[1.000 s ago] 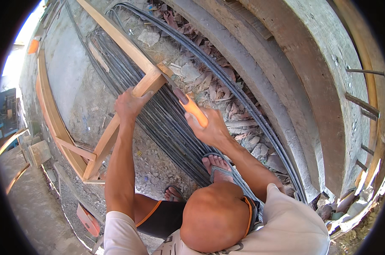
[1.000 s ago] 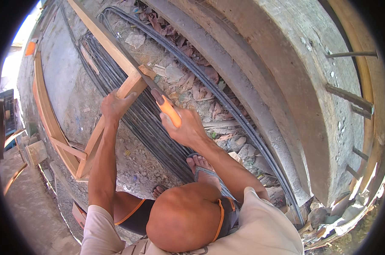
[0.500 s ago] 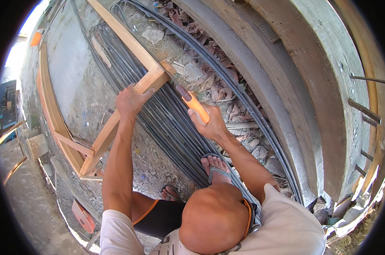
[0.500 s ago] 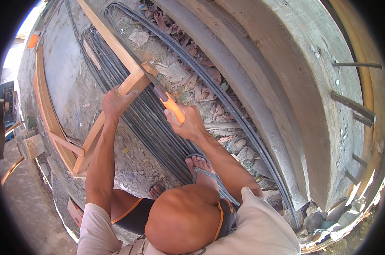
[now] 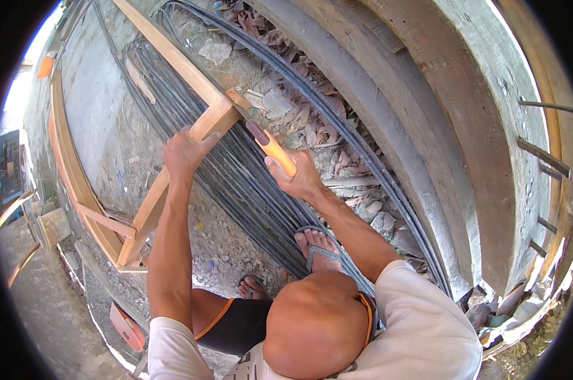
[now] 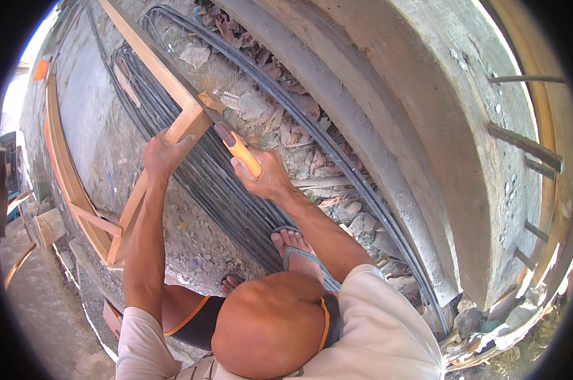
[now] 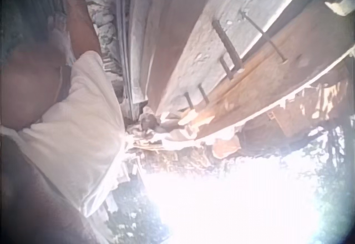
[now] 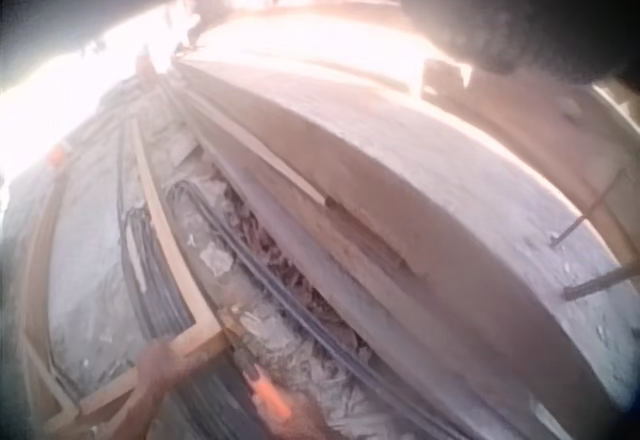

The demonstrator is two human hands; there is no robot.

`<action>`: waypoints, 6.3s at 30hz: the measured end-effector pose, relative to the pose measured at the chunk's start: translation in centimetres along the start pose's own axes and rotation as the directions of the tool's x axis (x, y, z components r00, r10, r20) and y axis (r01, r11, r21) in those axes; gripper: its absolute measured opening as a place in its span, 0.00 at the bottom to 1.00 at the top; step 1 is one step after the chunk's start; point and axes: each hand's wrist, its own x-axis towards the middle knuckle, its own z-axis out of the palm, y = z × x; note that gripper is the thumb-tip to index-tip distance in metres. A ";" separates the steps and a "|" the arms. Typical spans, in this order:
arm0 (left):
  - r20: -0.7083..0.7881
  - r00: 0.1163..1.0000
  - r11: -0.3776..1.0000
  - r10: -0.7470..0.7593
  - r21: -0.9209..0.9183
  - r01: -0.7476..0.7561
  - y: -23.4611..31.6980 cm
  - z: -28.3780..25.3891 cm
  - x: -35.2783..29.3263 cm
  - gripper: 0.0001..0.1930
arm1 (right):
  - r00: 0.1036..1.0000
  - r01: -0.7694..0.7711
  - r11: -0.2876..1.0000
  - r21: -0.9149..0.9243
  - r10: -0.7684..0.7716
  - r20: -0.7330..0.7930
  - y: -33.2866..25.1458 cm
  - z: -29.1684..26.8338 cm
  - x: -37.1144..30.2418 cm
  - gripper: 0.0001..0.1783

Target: The person positions a wooden frame on a pile of rebar and uses a hand saw to cut a piece of wood. The person holds the wood steady with one hand while sawing with the other, repeating the motion until the cut is complete.

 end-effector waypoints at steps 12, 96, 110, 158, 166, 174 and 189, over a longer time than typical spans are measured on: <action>-0.040 0.999 0.996 0.001 0.094 0.002 -0.7 0.1 0.0 0.42 | 0.998 0.054 0.990 -0.129 -0.051 0.025 2.7 -3.2 -7.7 0.14; 0.063 0.998 1.000 0.005 -0.006 -0.005 -2.3 -0.6 0.2 0.40 | 0.981 0.194 0.975 0.106 -0.191 -0.044 6.0 2.3 2.2 0.23; 0.188 0.982 0.999 -0.030 -0.012 0.033 -2.7 -0.5 -0.2 0.41 | 0.999 0.026 0.999 -0.045 -0.024 0.034 -2.1 -4.3 -9.7 0.28; -0.089 0.995 0.997 0.035 0.077 -0.029 -0.8 -0.2 -0.5 0.41 | 0.990 0.109 0.973 -0.202 -0.088 0.106 3.2 -3.9 -9.0 0.15; -0.027 1.000 0.998 0.013 0.056 -0.012 -1.7 0.1 0.1 0.46 | 0.995 0.016 0.992 -0.123 -0.004 0.097 1.6 -2.2 -5.3 0.15; -0.082 0.997 0.997 0.013 0.080 -0.006 -1.6 0.8 -0.1 0.46 | 0.996 0.048 0.984 -0.170 -0.034 0.081 3.2 -3.2 -8.2 0.15; -0.075 0.997 0.996 0.001 0.088 0.005 -2.3 0.3 -0.3 0.41 | 0.991 -0.029 0.989 -0.142 0.047 0.126 -3.2 -6.1 -10.6 0.20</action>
